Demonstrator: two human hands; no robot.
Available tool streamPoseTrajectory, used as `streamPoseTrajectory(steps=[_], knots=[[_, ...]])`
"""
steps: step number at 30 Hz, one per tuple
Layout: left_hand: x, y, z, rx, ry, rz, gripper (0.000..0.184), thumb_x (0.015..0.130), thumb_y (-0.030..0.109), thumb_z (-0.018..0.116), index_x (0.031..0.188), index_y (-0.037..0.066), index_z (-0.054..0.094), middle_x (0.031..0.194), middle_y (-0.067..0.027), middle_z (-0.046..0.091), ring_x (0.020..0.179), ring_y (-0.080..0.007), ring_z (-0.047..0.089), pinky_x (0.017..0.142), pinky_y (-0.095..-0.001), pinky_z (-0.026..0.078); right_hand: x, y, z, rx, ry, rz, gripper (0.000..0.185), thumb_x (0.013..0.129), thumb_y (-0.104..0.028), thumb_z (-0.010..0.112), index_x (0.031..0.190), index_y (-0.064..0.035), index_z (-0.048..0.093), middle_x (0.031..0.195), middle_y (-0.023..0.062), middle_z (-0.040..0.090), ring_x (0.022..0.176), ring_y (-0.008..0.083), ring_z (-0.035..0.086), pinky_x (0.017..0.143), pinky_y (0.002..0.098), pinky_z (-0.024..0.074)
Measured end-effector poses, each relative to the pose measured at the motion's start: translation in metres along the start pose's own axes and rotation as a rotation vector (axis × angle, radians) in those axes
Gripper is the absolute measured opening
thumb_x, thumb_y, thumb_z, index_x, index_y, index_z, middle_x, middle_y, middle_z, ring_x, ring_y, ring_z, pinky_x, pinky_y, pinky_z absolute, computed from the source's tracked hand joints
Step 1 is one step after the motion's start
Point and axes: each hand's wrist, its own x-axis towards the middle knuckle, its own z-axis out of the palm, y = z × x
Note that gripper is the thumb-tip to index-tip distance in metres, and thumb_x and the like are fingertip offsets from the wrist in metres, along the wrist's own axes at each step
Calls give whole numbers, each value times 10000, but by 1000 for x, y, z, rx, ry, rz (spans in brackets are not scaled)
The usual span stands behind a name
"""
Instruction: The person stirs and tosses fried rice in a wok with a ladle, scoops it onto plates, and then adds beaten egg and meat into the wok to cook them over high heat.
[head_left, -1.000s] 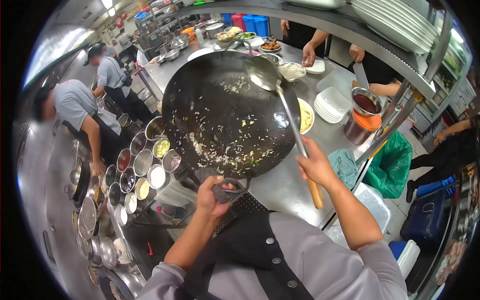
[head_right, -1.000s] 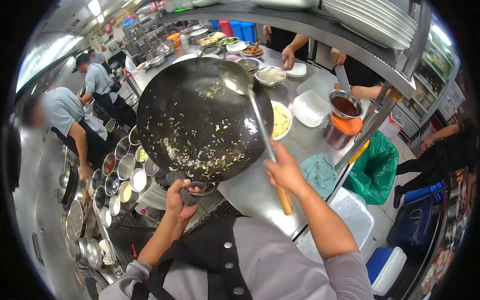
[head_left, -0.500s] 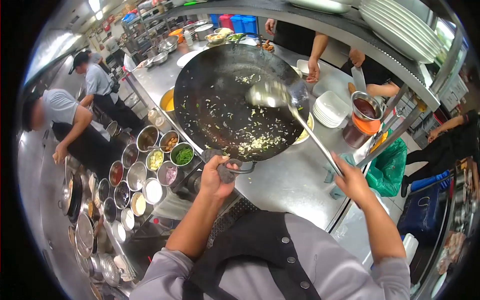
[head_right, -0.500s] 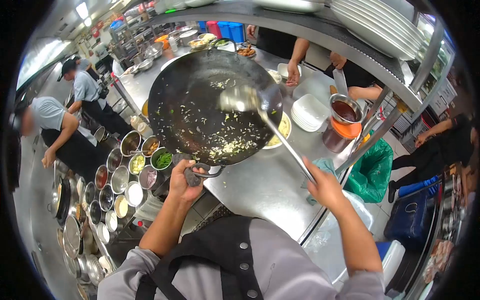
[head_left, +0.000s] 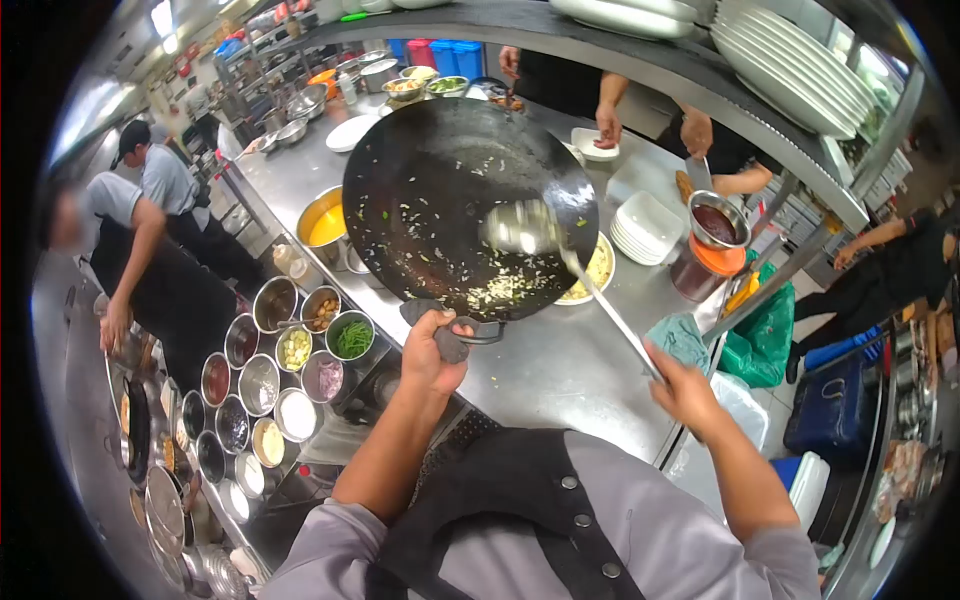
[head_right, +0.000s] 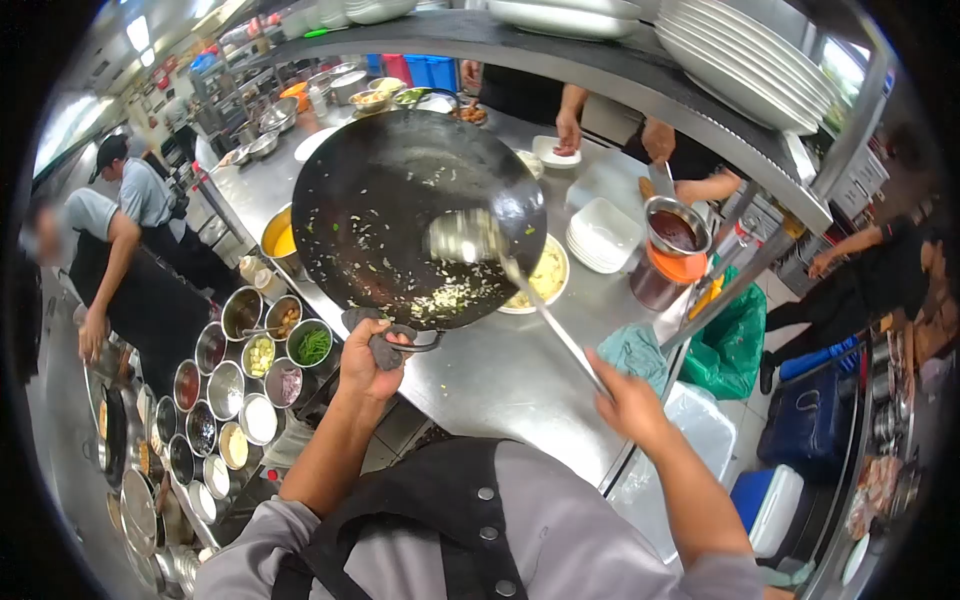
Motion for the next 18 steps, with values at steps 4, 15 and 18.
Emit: streamPoseTrajectory(steps=[4,15,18], knots=[[-1,-2,10,-7,7,7,157,832,21,613,980,37,562,855,-57,602,675,-144,580,682,-307,557,118,-33,7,-50,131,74,788,862,-102,655,1582,-212,357,931,281,689,887,474,675,796,525,525],[35,6,6,-6,-7,17,70,838,-7,605,826,56,577,756,-60,582,655,-194,577,692,-361,524,5,-38,27,74,-61,-153,836,821,-60,697,1576,-249,391,1013,242,710,809,422,690,740,474,561],[26,17,12,7,28,-29,78,837,42,629,843,97,574,756,-33,591,665,-186,592,683,-352,524,46,-32,28,97,-112,-207,851,828,-68,703,1588,-250,366,1050,232,710,839,420,685,760,475,556]])
